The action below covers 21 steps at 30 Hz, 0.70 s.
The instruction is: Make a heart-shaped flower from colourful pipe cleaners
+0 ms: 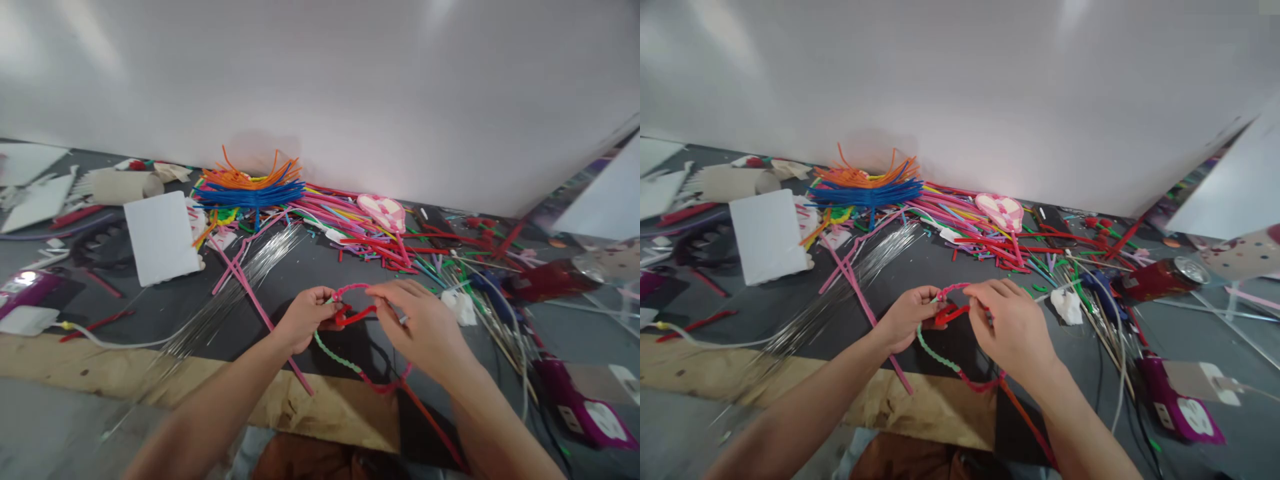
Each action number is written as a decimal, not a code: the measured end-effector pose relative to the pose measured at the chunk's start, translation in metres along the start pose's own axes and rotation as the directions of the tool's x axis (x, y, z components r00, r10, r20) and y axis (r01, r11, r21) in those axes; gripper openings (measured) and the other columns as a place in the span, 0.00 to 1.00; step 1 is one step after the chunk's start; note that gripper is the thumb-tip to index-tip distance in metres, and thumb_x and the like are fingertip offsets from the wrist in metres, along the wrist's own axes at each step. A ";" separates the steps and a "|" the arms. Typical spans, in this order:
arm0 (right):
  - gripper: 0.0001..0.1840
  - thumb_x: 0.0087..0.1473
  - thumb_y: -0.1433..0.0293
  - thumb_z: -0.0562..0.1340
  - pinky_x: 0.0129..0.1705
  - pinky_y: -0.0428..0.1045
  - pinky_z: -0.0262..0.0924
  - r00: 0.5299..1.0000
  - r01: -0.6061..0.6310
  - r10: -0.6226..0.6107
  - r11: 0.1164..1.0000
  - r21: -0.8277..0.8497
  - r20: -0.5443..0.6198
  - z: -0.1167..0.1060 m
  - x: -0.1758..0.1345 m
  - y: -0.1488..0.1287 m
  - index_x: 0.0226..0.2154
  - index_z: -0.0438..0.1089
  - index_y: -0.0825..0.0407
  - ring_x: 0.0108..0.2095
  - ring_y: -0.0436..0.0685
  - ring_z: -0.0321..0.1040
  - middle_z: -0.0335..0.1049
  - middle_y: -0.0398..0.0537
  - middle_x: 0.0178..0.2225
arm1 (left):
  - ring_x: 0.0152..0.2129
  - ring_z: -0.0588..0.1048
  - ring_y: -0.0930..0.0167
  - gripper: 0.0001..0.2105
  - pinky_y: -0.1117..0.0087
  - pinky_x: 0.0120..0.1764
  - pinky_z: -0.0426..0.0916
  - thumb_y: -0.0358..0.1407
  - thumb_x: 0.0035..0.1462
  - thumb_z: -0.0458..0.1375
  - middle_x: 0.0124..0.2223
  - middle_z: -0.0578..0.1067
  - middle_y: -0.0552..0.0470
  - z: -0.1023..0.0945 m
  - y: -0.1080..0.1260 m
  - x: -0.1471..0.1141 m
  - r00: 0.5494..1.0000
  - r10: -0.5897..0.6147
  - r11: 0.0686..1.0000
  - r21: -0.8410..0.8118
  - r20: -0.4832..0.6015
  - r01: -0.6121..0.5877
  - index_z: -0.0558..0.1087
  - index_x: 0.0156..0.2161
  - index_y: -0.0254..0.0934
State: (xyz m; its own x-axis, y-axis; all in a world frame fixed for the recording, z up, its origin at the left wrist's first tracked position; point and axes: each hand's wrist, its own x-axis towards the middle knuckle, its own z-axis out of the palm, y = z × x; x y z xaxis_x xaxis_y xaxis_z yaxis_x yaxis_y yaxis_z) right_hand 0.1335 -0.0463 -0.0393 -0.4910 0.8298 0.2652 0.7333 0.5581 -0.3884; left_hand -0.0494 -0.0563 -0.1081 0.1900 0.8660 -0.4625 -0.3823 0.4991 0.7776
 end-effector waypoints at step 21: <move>0.07 0.55 0.73 0.58 0.36 0.51 0.50 0.989 0.080 -0.016 0.897 -0.436 0.149 0.027 0.004 -0.009 0.32 0.73 0.50 0.37 0.59 0.62 0.72 0.48 0.32 | 0.22 0.73 0.75 0.09 0.73 0.27 0.70 0.36 0.47 0.62 0.26 0.73 0.51 -0.005 0.012 0.001 1.000 -0.009 0.987 0.161 -0.026 0.013 0.70 0.27 0.32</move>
State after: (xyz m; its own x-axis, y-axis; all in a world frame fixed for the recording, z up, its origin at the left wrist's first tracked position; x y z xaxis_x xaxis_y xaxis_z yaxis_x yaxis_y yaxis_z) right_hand 0.1127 -0.0481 -0.0584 -0.5672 0.8121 0.1371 0.8230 0.5651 0.0576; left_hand -0.0586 -0.0493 -0.1016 0.1699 0.8606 -0.4800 -0.2294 0.5083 0.8301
